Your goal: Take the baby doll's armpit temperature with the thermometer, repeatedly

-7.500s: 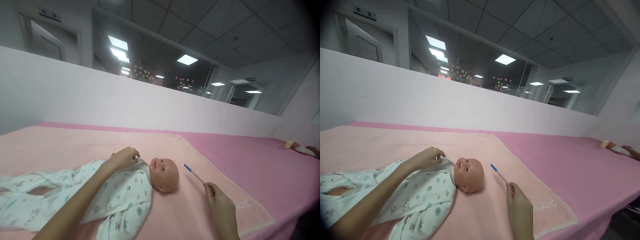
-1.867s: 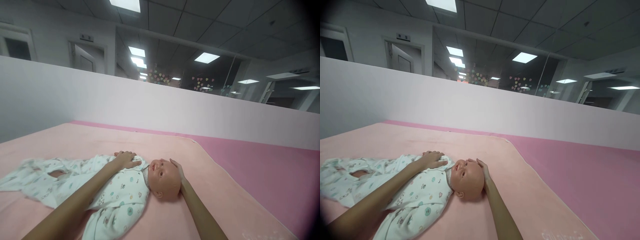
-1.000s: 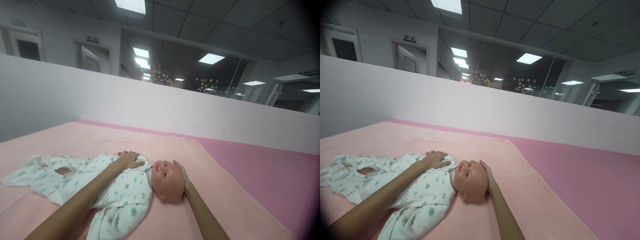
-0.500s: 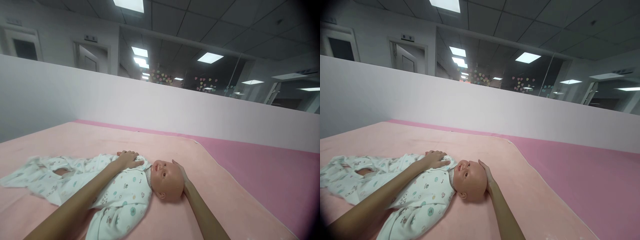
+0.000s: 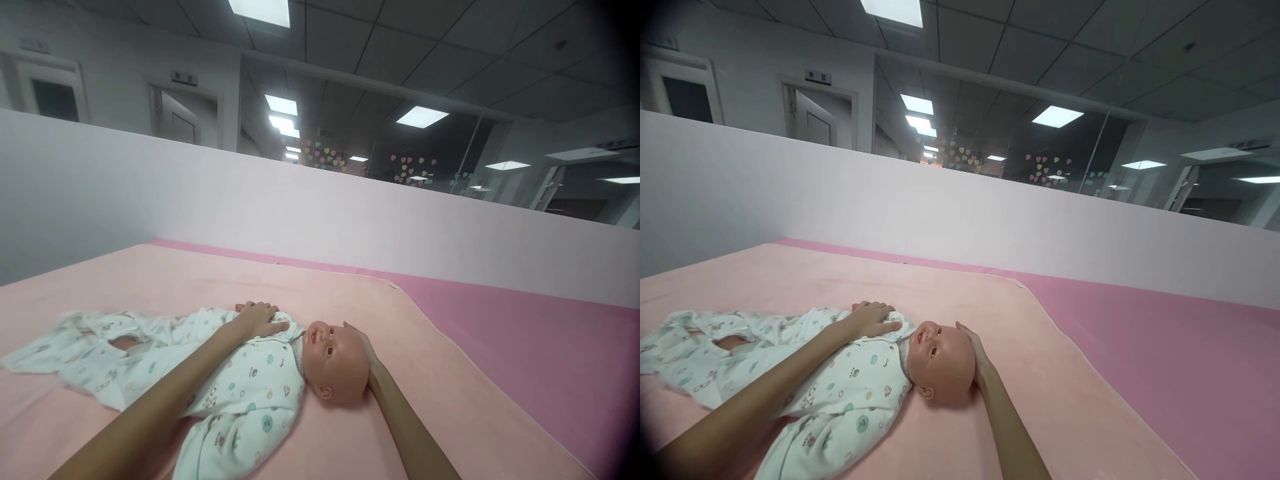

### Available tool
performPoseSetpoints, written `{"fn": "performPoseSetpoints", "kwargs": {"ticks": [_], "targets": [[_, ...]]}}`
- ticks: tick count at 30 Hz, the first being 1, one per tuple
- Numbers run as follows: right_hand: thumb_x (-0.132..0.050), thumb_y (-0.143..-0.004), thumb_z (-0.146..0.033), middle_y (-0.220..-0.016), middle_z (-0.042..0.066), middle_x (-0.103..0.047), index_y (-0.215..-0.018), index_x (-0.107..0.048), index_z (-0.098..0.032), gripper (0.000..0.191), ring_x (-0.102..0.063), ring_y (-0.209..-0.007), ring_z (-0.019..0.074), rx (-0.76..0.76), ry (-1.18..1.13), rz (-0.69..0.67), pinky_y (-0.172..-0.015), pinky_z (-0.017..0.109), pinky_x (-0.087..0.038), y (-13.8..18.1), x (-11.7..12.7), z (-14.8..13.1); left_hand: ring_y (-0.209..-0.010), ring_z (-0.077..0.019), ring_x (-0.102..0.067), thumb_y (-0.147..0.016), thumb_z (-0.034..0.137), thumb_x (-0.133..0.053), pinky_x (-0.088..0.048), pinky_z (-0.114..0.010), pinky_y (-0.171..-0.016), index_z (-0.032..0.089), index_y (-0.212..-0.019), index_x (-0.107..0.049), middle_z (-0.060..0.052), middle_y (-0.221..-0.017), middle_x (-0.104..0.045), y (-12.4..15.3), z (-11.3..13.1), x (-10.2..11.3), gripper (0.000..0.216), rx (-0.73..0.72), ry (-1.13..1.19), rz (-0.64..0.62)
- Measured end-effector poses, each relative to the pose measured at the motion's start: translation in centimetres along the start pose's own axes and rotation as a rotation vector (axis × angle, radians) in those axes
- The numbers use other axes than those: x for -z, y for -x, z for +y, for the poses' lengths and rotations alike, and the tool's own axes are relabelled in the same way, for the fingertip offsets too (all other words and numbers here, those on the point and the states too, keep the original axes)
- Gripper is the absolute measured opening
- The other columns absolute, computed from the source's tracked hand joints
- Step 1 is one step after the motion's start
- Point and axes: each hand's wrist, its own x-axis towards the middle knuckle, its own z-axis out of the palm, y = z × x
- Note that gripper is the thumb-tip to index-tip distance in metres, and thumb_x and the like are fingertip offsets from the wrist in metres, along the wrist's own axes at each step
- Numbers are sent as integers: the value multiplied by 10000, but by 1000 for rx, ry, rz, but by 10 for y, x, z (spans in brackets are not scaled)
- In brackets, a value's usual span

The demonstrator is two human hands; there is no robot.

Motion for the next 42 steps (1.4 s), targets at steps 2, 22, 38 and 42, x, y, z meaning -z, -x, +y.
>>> {"fn": "performPoseSetpoints", "kwargs": {"ticks": [2, 22, 38, 42], "targets": [[-427, -748, -630, -1042, 149, -640, -1078, -575, -111, 633, -589, -992, 293, 2, -15, -9, -896, 449, -396, -1, 2, -1, -1016, -313, -531, -741, 683, -269, -292, -467, -891, 194, -1081, -565, -136, -1066, -617, 0, 0, 0, 665, 0, 5, -5], [-393, -746, -633, -1022, 166, -646, -1020, -598, -95, 637, -594, -985, 308, -1, -1, -15, -896, 457, -398, 1, -5, -4, -1031, -320, -525, -727, 704, -276, -283, -469, -898, 200, -1088, -567, -141, -1088, -614, -1, 0, 0, 685, 14, 7, -6], [-415, -774, -567, -952, 140, -669, -982, -609, -113, 537, -605, -941, 294, 39, 25, 30, -893, 465, -385, -4, 2, -6, -996, -305, -538, -742, 689, -276, -303, -466, -877, 198, -1056, -574, -139, -1049, -621, -1, 0, 1, 655, 15, -3, -8], [-401, -772, -591, -957, 146, -666, -1015, -602, -102, 582, -607, -940, 295, -17, 50, 8, -889, 459, -388, -2, 4, -5, -992, -299, -536, -735, 696, -283, -299, -461, -880, 210, -1050, -577, -129, -1034, -625, -1, 0, 1, 650, 10, 10, 1]]}}
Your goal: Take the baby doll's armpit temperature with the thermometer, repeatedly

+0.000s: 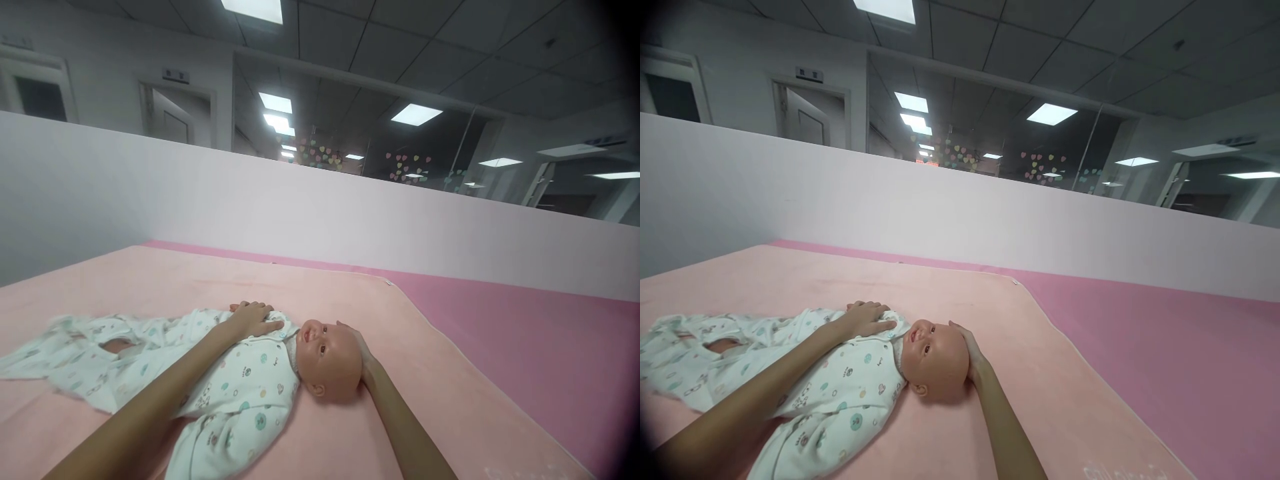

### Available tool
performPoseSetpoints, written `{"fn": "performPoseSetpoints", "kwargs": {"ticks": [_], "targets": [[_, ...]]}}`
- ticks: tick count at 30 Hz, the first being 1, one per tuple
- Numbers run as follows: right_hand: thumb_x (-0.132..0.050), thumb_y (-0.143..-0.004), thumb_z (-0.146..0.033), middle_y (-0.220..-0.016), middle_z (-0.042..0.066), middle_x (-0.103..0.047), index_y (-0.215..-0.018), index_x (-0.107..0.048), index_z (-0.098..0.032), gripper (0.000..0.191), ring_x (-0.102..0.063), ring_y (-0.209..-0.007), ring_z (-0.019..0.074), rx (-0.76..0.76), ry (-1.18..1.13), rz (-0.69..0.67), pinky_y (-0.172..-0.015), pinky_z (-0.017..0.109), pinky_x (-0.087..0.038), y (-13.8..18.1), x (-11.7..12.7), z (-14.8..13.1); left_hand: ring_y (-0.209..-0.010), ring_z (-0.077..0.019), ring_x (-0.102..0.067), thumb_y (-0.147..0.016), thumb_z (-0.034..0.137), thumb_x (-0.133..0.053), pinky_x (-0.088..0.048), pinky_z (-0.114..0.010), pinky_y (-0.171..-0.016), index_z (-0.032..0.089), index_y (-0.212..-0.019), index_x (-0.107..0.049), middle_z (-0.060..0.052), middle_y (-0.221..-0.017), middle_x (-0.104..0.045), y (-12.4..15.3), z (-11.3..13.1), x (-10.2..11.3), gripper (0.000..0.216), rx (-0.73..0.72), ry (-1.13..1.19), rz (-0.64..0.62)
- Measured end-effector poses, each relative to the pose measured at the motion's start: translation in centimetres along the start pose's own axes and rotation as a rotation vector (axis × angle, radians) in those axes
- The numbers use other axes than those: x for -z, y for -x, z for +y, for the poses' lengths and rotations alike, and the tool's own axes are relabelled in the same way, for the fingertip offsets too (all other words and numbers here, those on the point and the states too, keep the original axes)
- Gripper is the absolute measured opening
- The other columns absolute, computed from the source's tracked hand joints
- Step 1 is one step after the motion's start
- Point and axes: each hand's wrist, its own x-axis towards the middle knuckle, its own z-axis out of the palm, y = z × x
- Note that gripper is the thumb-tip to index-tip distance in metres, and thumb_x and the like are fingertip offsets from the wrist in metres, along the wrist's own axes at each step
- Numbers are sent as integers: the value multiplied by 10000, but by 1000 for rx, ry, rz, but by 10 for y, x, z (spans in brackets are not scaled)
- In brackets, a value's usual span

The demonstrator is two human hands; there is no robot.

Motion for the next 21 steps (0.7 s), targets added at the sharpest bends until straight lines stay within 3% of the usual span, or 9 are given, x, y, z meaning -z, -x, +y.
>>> {"fn": "performPoseSetpoints", "kwargs": {"ticks": [5, 21], "targets": [[-435, -752, -607, -1046, 142, -640, -1102, -561, -102, 627, -583, -1003, 285, 17, -61, -16, -918, 424, -377, 3, -1, 2, -1011, -307, -527, -727, 700, -292, -292, -465, -888, 218, -1076, -570, -127, -1051, -621, -1, -1, -1, 657, 3, 16, -14], [-444, -756, -598, -1085, 154, -620, -1097, -560, -104, 611, -570, -1022, 295, 33, -66, -35, -913, 444, -381, 5, -3, 2, -1028, -312, -519, -723, 702, -282, -280, -483, -903, 232, -1098, -564, -128, -1066, -619, -2, -3, -2, 664, 1, 40, -16]]}}
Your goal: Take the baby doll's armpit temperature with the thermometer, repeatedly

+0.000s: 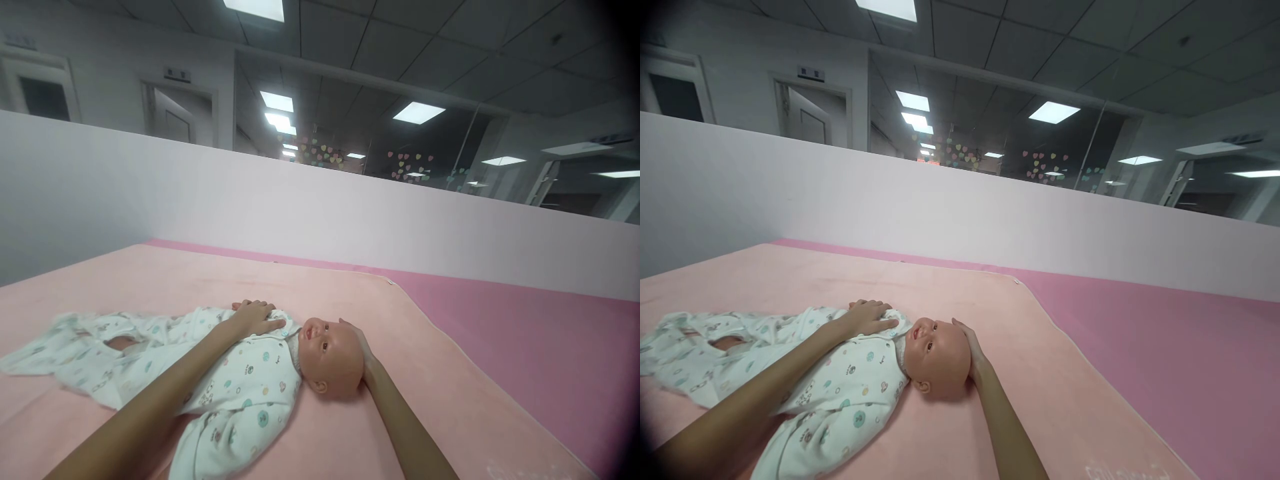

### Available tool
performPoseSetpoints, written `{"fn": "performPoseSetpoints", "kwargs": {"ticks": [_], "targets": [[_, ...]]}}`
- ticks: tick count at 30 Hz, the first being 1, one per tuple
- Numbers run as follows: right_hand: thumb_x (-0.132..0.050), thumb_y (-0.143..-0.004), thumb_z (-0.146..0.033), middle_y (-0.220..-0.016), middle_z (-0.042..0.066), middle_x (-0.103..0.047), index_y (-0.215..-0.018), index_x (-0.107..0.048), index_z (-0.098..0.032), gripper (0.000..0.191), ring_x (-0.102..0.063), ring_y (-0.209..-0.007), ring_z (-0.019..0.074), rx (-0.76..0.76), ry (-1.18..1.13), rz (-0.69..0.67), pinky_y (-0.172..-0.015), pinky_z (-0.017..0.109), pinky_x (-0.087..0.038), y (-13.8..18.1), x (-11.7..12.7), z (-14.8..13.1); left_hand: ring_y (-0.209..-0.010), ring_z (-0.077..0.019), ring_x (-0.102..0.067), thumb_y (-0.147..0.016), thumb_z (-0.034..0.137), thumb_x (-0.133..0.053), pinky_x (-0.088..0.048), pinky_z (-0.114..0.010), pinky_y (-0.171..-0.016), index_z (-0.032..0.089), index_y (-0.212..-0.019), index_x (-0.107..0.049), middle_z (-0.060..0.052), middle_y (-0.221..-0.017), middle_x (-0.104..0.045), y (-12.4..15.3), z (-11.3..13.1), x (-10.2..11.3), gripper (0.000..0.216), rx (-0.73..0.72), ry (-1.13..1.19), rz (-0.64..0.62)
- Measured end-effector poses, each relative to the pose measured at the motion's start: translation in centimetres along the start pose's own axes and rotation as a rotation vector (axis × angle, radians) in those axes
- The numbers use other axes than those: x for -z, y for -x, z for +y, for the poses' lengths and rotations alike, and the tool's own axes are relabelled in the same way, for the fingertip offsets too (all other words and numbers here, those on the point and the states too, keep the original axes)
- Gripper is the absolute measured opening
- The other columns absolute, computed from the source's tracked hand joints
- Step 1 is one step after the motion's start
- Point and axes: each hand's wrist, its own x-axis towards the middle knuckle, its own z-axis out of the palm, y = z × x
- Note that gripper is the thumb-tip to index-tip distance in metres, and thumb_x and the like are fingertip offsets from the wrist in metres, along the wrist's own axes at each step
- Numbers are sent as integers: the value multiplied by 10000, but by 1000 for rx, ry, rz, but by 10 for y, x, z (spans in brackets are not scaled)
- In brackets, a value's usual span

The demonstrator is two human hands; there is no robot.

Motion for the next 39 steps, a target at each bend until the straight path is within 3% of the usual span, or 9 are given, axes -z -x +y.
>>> {"fn": "performPoseSetpoints", "kwargs": {"ticks": [13, 24, 39], "targets": [[-443, -747, -604, -1143, 137, -596, -1129, -543, -107, 634, -547, -1066, 296, -28, -42, -16, -942, 431, -356, -1, 0, 0, -1046, -322, -515, -723, 713, -269, -283, -478, -904, 215, -1107, -557, -136, -1092, -611, 2, 2, 2, 692, 5, -28, -4], [-384, -782, -591, -966, 129, -661, -999, -595, -135, 547, -597, -951, 285, 13, 67, 18, -884, 455, -391, -6, 3, 0, -1048, -320, -516, -734, 700, -259, -288, -479, -904, 208, -1120, -553, -140, -1102, -606, 0, 0, -1, 690, -4, -40, 13], [-412, -780, -582, -1084, 129, -618, -1125, -522, -99, 604, -579, -1011, 254, -2, 7, 52, -930, 397, -376, 2, -12, -2, -1033, -320, -523, -719, 708, -262, -298, -477, -896, 204, -1101, -568, -139, -1085, -616, 0, 0, -1, 702, -1, -38, 7]]}}
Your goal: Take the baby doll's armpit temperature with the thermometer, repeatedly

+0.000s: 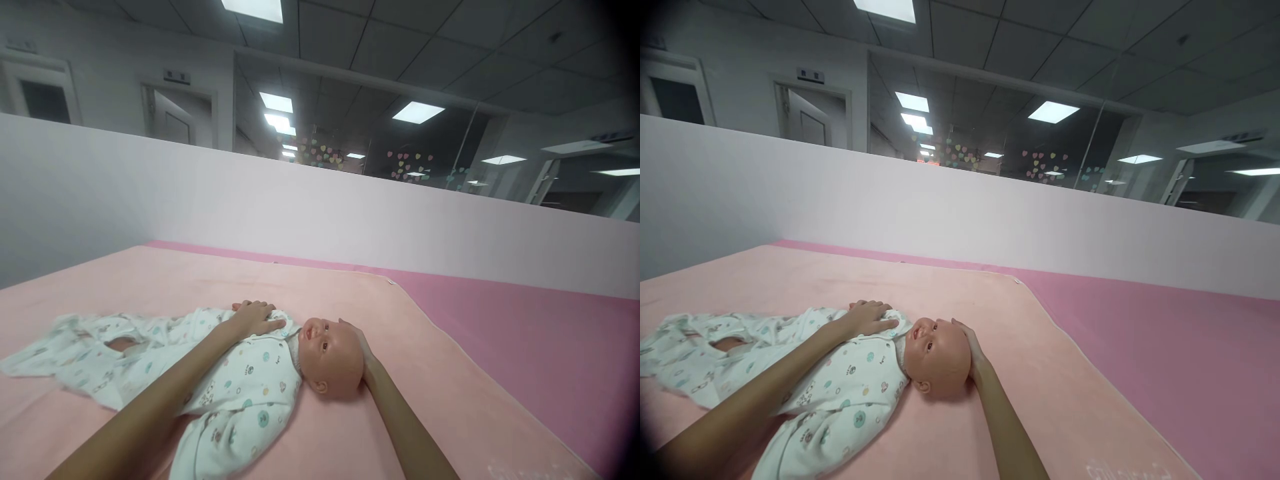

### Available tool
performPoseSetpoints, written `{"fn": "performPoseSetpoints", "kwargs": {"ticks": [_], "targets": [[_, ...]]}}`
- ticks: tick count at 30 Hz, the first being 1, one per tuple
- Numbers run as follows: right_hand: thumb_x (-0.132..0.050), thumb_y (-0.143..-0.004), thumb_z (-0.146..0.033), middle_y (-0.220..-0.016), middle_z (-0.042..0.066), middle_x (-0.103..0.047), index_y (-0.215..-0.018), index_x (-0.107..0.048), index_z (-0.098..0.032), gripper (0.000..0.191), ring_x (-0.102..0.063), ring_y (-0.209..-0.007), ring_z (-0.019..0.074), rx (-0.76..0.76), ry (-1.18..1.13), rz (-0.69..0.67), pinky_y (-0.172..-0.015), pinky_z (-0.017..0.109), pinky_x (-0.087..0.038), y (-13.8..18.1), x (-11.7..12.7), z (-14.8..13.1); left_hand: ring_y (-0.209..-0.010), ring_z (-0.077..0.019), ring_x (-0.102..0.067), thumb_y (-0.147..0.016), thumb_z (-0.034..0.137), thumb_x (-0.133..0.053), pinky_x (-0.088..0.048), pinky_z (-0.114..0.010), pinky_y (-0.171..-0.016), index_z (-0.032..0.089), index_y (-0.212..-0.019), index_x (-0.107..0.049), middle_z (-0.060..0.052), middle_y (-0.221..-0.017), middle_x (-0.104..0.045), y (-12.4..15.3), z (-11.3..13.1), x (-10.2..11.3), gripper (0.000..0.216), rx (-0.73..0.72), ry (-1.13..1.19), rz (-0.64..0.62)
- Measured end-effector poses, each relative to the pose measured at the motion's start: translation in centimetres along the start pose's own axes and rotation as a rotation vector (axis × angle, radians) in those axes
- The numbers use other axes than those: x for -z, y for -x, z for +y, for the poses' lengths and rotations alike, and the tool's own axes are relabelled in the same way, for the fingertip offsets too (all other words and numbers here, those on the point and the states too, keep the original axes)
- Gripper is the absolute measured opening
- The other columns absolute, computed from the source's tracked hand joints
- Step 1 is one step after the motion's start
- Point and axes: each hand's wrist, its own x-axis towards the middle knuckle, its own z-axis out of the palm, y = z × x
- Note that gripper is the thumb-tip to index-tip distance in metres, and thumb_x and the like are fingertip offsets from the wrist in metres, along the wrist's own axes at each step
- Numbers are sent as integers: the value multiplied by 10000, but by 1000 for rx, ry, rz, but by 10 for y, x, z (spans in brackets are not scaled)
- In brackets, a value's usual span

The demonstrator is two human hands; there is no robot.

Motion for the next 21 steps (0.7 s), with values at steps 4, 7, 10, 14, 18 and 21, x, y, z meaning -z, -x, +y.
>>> {"fn": "performPoseSetpoints", "kwargs": {"ticks": [4, 7, 10, 14, 18, 21], "targets": [[-399, -771, -600, -1079, 141, -617, -1110, -529, -99, 619, -585, -1002, 258, -7, 23, 17, -915, 401, -393, 0, 2, 0, -1034, -320, -519, -730, 701, -257, -288, -488, -899, 199, -1105, -563, -144, -1085, -611, 1, 0, 1, 697, -5, 6, -1], [-367, -761, -636, -1069, 154, -618, -1093, -544, -109, 647, -595, -976, 270, -30, 70, 25, -888, 424, -409, 0, 4, 1, -1034, -316, -518, -738, 694, -262, -286, -487, -897, 201, -1102, -559, -142, -1077, -613, 2, 1, 2, 681, -12, 8, -1], [-358, -754, -647, -1059, 149, -622, -1073, -554, -127, 640, -602, -960, 269, -8, 103, 30, -881, 427, -413, 1, 1, 1, -1038, -313, -515, -742, 686, -269, -284, -482, -900, 209, -1097, -559, -135, -1086, -611, 2, 1, 2, 662, -12, 12, -2], [-393, -757, -613, -1054, 127, -628, -1058, -562, -136, 589, -599, -969, 253, 14, 125, 42, -891, 403, -413, 3, -1, -1, -1041, -312, -518, -745, 676, -268, -280, -476, -908, 206, -1112, -552, -135, -1093, -610, 2, 1, 2, 660, -14, 8, -4], [-553, -709, -498, -969, 73, -661, -1036, -573, -171, 464, -618, -915, 231, 235, 181, 204, -864, 374, -431, -3, 13, -7, -1013, -318, -531, -733, 693, -272, -293, -474, -894, 192, -1090, -567, -141, -1064, -619, 2, 0, 2, 682, -23, 5, -2], [-605, -676, -469, -928, 83, -670, -980, -609, -147, 443, -621, -898, 220, 359, 382, 314, -848, 344, -436, -8, 20, -23, -975, -312, -544, -725, 696, -287, -307, -465, -877, 195, -1045, -593, -135, -1033, -628, 3, 0, 2, 669, -37, 26, 3]]}}
